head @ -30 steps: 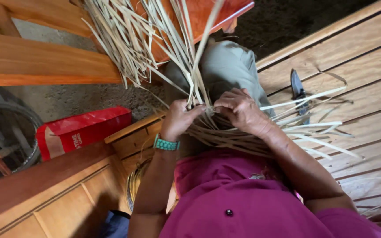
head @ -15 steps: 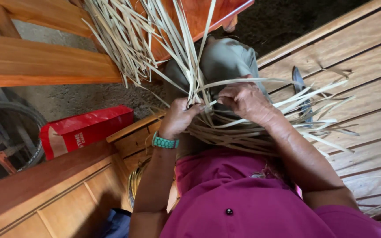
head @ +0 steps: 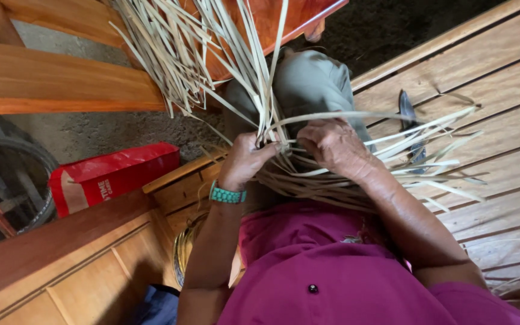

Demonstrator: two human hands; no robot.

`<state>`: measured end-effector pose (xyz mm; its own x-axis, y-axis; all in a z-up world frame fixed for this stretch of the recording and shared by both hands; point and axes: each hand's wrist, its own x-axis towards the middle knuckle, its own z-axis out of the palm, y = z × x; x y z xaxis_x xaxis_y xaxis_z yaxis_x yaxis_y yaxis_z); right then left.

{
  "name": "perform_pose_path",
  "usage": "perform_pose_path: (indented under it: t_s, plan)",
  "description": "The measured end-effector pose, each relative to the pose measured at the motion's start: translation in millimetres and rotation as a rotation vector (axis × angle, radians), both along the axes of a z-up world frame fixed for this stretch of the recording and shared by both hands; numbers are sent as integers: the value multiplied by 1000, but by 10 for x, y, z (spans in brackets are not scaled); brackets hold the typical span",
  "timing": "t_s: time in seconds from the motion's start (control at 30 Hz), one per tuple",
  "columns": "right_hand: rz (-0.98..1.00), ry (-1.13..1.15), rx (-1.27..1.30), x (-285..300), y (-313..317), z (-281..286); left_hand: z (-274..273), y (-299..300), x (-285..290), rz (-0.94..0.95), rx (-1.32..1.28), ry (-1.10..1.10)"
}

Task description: Weaving long natural fiber strips together to create a braided structure

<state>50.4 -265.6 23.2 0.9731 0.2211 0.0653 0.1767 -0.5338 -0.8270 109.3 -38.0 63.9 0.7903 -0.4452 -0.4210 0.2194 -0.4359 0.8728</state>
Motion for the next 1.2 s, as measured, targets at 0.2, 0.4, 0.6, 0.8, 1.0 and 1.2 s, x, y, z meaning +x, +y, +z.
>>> perform_pose_path:
  t_s: [0.2, 0.4, 0.6, 0.8, 1.0, 1.2]
  plan:
    - [-27, -8, -142, 15, 25, -77, 179, -19, -19, -29, -28, 9]
    - [15, 50, -133, 108, 49, 36, 212, -98, -69, -12, 15, -80]
    - [18, 144, 177, 299, 204, 180, -13, -52, -116, 24, -17, -90]
    - [-41, 319, 385, 319, 232, 70, -6, -82, -163, 104, -43, -84]
    - [-49, 468, 448, 282, 157, 130, -105, -43, -153, 131, 39, -60]
    - [-15, 404, 472, 299, 162, 23, 68, -98, -132, 153, 34, -49]
